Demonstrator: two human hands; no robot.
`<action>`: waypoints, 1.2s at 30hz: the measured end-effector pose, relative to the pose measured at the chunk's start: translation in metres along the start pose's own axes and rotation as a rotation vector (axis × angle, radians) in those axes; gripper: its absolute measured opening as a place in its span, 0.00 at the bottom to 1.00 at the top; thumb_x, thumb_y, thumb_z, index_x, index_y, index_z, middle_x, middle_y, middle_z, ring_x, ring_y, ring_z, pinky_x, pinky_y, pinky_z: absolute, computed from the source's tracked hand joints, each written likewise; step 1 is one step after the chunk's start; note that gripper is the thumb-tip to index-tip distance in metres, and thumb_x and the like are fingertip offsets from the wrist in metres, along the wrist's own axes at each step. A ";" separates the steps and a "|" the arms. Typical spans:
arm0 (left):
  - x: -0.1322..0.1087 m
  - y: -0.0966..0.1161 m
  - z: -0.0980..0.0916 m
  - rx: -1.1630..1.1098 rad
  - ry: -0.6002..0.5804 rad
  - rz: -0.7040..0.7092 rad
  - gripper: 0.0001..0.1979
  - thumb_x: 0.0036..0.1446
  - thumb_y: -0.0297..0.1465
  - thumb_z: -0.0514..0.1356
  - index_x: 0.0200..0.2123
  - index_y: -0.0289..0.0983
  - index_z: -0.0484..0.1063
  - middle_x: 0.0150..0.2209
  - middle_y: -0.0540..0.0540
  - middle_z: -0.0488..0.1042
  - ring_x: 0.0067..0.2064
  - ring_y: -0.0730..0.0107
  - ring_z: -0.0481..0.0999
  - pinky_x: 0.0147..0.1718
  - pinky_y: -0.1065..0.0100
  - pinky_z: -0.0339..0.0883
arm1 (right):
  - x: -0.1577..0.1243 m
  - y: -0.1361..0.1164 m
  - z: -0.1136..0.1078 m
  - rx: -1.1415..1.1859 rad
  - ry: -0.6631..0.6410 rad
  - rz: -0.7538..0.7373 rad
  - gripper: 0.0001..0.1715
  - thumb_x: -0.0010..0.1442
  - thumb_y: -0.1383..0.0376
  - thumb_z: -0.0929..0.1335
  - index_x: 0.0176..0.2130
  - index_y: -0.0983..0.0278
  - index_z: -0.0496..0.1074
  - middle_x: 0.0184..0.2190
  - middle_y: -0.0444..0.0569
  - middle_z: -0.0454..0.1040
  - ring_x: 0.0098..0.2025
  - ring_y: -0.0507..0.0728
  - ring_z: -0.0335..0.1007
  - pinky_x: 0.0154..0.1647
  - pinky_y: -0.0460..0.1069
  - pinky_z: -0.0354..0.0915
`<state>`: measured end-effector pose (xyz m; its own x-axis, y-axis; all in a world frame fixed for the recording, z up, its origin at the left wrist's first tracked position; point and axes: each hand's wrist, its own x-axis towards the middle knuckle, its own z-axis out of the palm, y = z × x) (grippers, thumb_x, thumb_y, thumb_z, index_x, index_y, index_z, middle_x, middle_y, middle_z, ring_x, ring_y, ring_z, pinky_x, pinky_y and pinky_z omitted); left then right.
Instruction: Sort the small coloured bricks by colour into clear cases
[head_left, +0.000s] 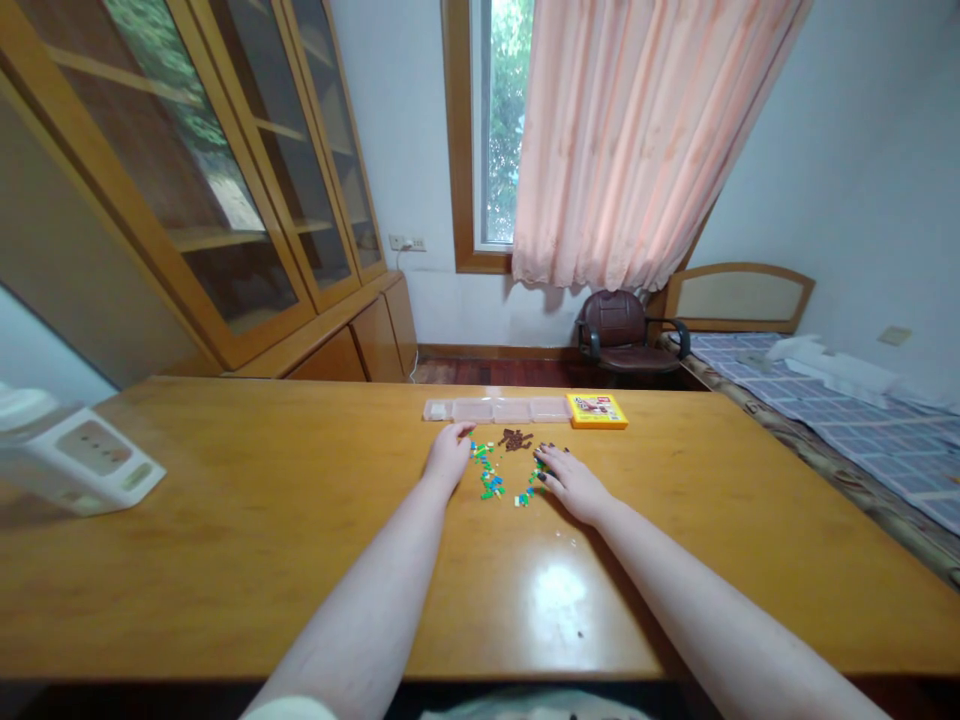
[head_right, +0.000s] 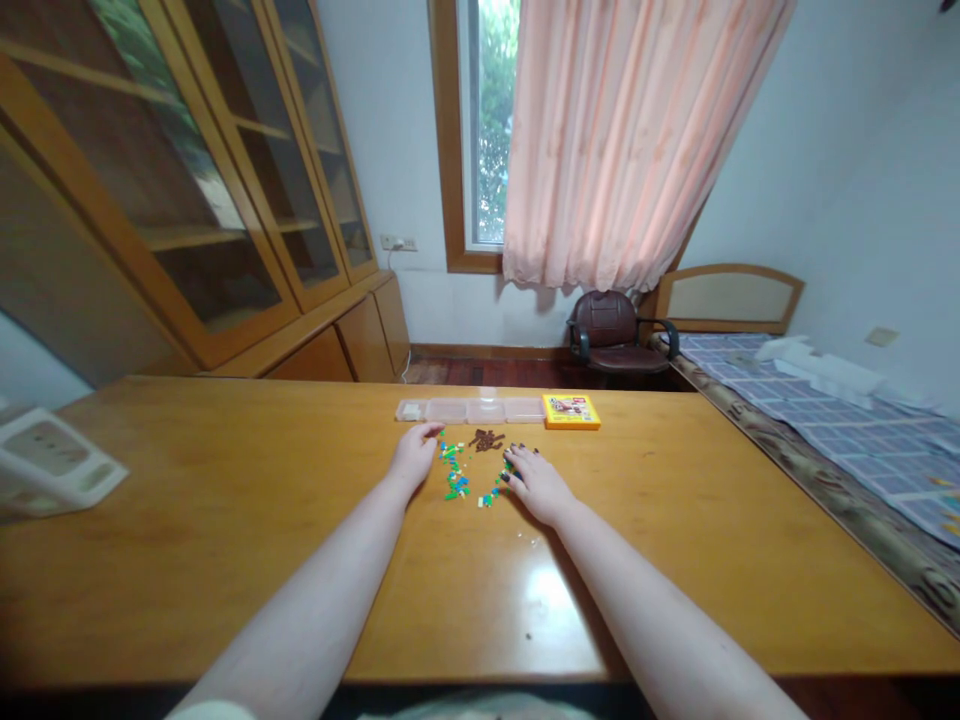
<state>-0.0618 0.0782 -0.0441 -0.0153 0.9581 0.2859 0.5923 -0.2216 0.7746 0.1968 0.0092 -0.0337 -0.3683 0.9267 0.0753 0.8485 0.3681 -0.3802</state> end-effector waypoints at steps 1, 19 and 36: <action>0.000 0.000 0.000 -0.002 -0.006 0.001 0.19 0.49 0.21 0.52 0.43 0.36 0.74 0.45 0.44 0.76 0.48 0.65 0.74 0.53 0.60 0.65 | -0.002 -0.004 0.001 0.001 -0.006 -0.003 0.30 0.65 0.56 0.57 0.61 0.67 0.59 0.63 0.56 0.55 0.66 0.59 0.48 0.66 0.57 0.45; -0.001 0.005 -0.001 -0.053 -0.018 -0.057 0.19 0.50 0.20 0.52 0.44 0.35 0.74 0.46 0.44 0.76 0.49 0.65 0.74 0.53 0.61 0.65 | 0.005 -0.045 0.015 0.013 0.034 0.172 0.33 0.65 0.54 0.57 0.62 0.70 0.56 0.65 0.62 0.51 0.67 0.62 0.42 0.66 0.61 0.39; 0.001 0.004 0.002 -0.087 -0.034 -0.067 0.20 0.49 0.19 0.51 0.43 0.34 0.74 0.46 0.44 0.76 0.48 0.66 0.74 0.53 0.61 0.65 | 0.019 -0.065 0.019 0.145 -0.008 -0.182 0.30 0.64 0.56 0.59 0.62 0.65 0.58 0.63 0.55 0.57 0.65 0.59 0.50 0.65 0.58 0.45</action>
<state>-0.0576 0.0789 -0.0416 -0.0244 0.9765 0.2142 0.5189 -0.1707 0.8376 0.1271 0.0010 -0.0254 -0.5137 0.8452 0.1474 0.7048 0.5137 -0.4893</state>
